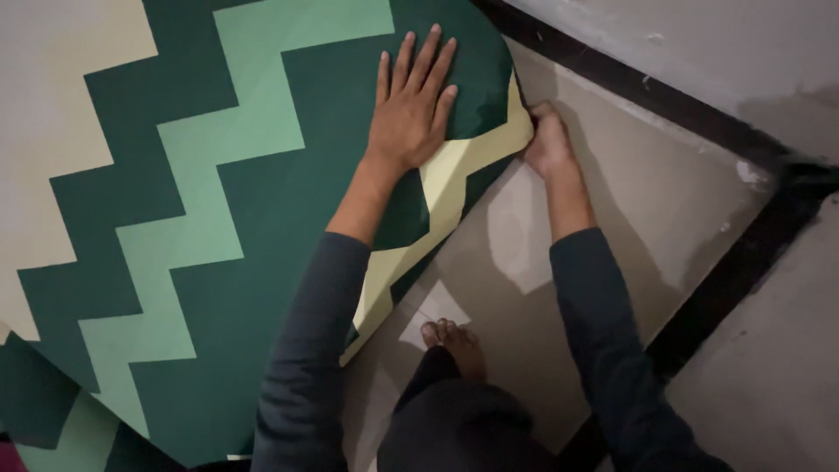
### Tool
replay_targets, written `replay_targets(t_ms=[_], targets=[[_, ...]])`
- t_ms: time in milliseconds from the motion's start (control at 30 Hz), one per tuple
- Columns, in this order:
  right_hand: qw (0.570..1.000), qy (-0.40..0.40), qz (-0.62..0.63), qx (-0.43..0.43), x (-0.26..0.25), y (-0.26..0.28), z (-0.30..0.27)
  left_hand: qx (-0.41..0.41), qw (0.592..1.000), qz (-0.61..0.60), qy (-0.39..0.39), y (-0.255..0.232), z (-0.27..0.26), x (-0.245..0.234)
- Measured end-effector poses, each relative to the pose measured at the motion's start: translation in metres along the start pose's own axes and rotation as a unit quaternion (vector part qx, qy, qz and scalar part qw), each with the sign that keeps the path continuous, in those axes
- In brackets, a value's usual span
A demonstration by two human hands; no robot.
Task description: The recorder is seen putting a sheet on a mattress and arranging pillows.
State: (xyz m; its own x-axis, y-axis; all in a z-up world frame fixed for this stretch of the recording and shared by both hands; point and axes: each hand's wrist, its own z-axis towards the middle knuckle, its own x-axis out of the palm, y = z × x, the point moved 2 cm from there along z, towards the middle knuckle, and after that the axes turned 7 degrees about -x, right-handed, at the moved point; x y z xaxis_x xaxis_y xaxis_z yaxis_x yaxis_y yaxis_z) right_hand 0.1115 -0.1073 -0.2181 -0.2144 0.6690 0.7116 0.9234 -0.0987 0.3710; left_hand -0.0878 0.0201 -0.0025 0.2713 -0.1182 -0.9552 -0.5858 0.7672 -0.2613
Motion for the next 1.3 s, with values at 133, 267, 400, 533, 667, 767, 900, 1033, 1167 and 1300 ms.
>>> replay_targets(t_ms=[133,267,400,533,667,767,900,1033,1167,1300], targets=[[0.848,-0.055,-0.478,-0.222,0.036,-0.003,-0.024,0.0,1.0,0.011,-0.003,-0.001,-0.004,-0.001],[0.778,-0.062,-0.553,-0.292,0.041,0.001,-0.008,-0.005,1.0,0.01,-0.011,-0.002,-0.004,0.002],[0.675,-0.178,-0.648,-0.304,0.038,0.012,0.007,0.004,1.0,0.02,-0.015,0.003,-0.005,0.001],[0.833,-0.204,-0.458,-0.235,0.034,0.011,0.002,0.039,0.999,0.008,0.017,0.014,-0.018,-0.012],[0.843,-0.201,-0.408,-0.289,0.031,0.003,0.0,0.034,0.997,0.011,0.073,0.047,-0.029,-0.036],[0.812,-0.225,-0.332,-0.424,0.044,0.005,-0.011,-0.006,0.998,-0.01,0.064,0.081,-0.043,-0.041],[0.747,-0.028,-0.285,-0.599,0.139,0.008,-0.054,-0.073,0.986,-0.14,-0.051,0.128,-0.066,-0.06],[0.708,0.119,-0.358,-0.597,0.247,-0.021,-0.09,-0.12,0.942,-0.284,-0.134,0.163,-0.095,-0.117],[0.688,0.224,-0.383,-0.574,0.336,-0.076,-0.11,-0.152,0.9,-0.346,-0.217,0.207,-0.142,-0.178],[0.692,0.386,-0.342,-0.505,0.414,-0.136,-0.106,-0.145,0.852,-0.39,-0.316,0.265,-0.201,-0.234]])
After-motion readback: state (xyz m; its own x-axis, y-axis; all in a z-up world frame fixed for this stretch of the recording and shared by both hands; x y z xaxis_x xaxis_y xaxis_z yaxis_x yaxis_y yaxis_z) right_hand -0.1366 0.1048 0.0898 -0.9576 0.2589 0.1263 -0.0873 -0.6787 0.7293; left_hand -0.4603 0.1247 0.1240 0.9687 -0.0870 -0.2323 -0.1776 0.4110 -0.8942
